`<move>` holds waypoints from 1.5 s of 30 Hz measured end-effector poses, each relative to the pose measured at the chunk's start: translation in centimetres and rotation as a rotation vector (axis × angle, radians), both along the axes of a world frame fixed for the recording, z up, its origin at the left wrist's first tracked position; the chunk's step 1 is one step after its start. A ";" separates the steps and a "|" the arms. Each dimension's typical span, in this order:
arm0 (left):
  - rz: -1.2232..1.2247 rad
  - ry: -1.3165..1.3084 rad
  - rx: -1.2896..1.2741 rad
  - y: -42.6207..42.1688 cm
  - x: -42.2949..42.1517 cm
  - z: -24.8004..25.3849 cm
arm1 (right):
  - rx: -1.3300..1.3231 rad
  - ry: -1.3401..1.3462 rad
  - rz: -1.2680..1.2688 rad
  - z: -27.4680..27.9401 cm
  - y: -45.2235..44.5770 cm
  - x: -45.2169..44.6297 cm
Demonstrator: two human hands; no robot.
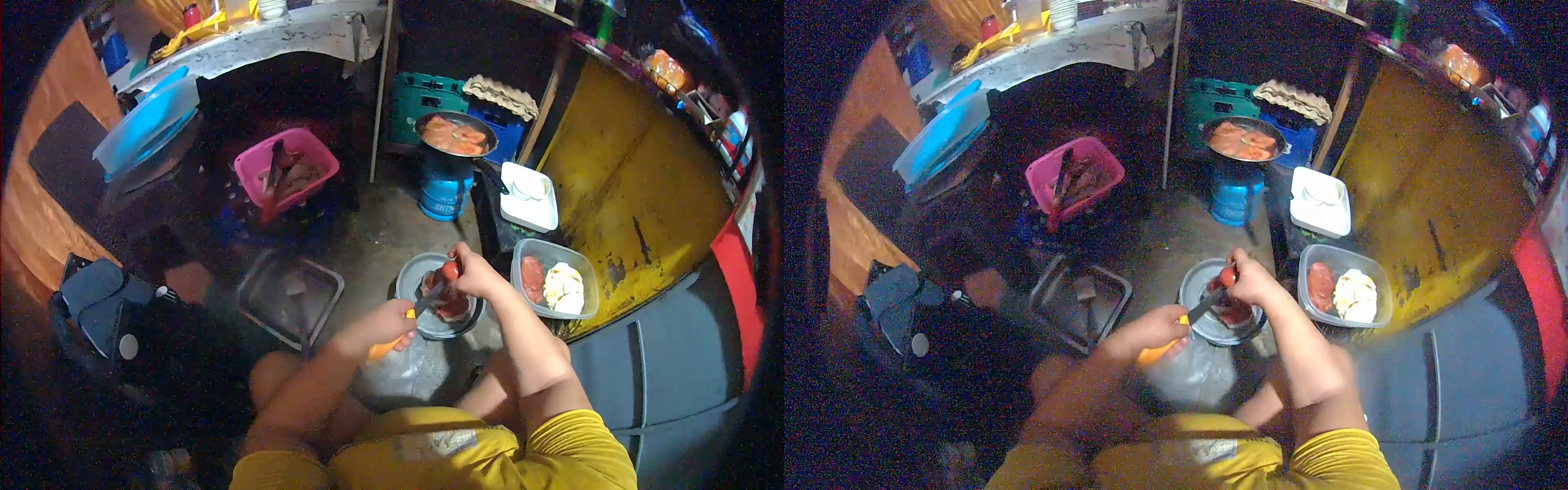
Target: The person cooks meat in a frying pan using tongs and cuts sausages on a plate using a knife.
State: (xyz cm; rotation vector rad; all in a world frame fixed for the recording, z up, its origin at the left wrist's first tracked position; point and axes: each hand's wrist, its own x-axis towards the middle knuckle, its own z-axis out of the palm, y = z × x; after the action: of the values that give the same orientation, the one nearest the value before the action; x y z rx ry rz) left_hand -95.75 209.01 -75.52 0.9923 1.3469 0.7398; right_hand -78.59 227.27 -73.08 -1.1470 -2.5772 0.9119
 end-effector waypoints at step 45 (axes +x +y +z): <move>-0.116 0.955 0.309 1.7 4.1 -2.1 | -0.325 0.321 -0.137 -4.9 3.0 -0.3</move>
State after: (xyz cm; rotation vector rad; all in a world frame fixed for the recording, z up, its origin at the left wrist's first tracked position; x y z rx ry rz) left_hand -91.65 210.72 -77.65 1.7840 1.9849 0.3772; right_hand -78.87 230.27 -77.95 -1.1259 -2.1217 1.3892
